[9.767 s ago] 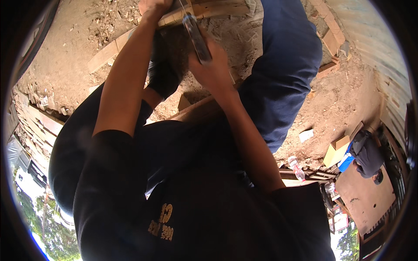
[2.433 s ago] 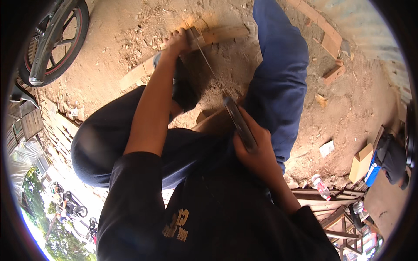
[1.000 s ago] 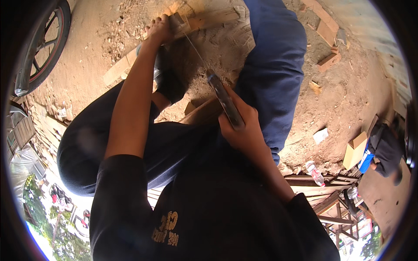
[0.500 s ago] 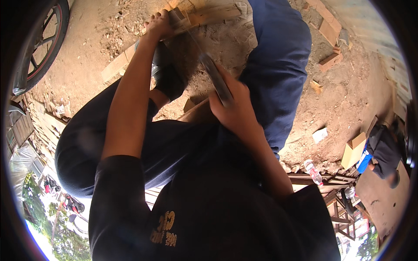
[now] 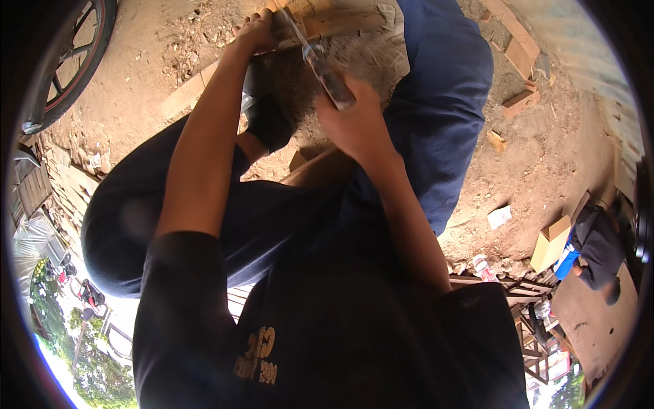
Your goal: The person crouches on the ground and uses a hand saw to cut a small wooden plank. They hold the plank with one hand and saw with the other, producing sawdust as they work.
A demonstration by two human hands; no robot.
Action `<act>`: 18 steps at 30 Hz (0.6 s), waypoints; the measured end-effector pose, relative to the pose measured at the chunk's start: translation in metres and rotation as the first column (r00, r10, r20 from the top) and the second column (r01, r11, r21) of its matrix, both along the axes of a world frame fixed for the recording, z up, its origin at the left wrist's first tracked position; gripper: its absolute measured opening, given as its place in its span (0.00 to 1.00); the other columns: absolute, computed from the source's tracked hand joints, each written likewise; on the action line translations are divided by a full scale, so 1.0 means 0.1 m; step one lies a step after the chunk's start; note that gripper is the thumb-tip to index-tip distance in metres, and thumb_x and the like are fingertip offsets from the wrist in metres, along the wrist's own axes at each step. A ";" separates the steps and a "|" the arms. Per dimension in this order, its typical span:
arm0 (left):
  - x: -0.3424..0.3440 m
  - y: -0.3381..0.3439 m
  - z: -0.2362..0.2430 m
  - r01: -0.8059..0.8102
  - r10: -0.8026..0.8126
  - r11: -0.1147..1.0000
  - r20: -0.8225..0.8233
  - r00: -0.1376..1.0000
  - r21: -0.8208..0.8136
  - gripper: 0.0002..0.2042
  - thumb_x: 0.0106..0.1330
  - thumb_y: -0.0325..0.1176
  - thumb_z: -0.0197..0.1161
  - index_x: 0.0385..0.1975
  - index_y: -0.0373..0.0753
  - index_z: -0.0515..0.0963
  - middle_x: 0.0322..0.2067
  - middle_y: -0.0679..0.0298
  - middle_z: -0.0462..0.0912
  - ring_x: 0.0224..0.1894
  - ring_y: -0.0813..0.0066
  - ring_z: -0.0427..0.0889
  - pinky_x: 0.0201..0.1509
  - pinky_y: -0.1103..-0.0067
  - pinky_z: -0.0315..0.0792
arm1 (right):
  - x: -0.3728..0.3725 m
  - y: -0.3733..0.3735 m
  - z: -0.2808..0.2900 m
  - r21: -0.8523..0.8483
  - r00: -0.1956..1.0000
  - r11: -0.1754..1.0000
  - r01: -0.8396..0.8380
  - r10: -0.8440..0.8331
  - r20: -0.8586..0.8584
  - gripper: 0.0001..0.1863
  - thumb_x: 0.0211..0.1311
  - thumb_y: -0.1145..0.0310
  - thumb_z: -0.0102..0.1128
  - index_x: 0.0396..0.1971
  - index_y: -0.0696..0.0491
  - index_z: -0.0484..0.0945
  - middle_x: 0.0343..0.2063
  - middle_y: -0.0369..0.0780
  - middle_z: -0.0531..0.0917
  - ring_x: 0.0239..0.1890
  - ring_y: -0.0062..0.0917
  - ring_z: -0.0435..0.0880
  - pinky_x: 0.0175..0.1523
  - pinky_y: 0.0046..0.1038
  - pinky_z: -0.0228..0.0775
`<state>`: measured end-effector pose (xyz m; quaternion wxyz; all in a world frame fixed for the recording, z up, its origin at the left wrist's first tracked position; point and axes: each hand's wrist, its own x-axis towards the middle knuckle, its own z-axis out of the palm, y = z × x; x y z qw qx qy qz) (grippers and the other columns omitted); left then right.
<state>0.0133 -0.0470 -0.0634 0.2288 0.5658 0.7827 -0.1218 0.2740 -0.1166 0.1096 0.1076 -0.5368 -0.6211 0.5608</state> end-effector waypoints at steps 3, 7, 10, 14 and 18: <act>-0.07 -0.02 0.04 0.019 -0.019 1.000 0.010 1.000 0.002 0.35 0.48 0.40 0.70 0.57 0.42 0.63 0.60 0.51 0.70 0.65 0.50 0.66 0.64 0.48 0.59 | 0.33 -0.44 0.12 0.363 0.976 0.930 0.050 0.031 -0.215 0.24 0.53 0.77 0.55 0.53 0.61 0.74 0.27 0.48 0.81 0.29 0.24 0.81 0.37 0.28 0.71; -0.07 -0.25 -0.33 0.131 -0.100 0.927 -0.103 0.990 0.350 0.25 0.55 0.52 0.66 0.42 0.38 0.74 0.43 0.49 0.79 0.46 0.47 0.78 0.49 0.56 0.72 | 0.46 -0.58 0.15 0.183 0.979 0.978 0.097 -0.061 -0.193 0.24 0.54 0.77 0.55 0.53 0.62 0.74 0.29 0.49 0.82 0.32 0.28 0.83 0.40 0.29 0.72; -0.08 -0.07 -0.32 0.081 -0.069 0.972 -0.062 0.996 0.221 0.29 0.54 0.47 0.67 0.52 0.40 0.67 0.51 0.48 0.74 0.56 0.47 0.72 0.57 0.51 0.66 | 0.15 -0.18 -0.01 0.113 0.998 0.994 -0.001 0.007 -0.060 0.25 0.53 0.79 0.52 0.55 0.63 0.73 0.35 0.50 0.84 0.41 0.32 0.86 0.47 0.29 0.73; 0.03 0.01 0.03 0.069 -0.069 0.997 0.005 0.998 -0.016 0.37 0.53 0.43 0.69 0.62 0.41 0.59 0.61 0.47 0.68 0.65 0.46 0.66 0.64 0.46 0.59 | 0.26 -0.48 0.22 0.207 0.998 0.978 -0.003 0.015 -0.055 0.24 0.53 0.78 0.54 0.54 0.63 0.73 0.34 0.50 0.83 0.35 0.32 0.84 0.44 0.29 0.73; -0.10 -0.15 -0.16 0.033 -0.032 0.999 -0.019 0.999 0.040 0.36 0.56 0.45 0.68 0.61 0.37 0.58 0.59 0.44 0.70 0.64 0.43 0.67 0.63 0.47 0.61 | 0.48 -0.61 0.25 0.241 0.981 0.970 0.028 0.020 -0.195 0.28 0.51 0.78 0.55 0.57 0.62 0.70 0.34 0.55 0.82 0.32 0.53 0.82 0.38 0.45 0.74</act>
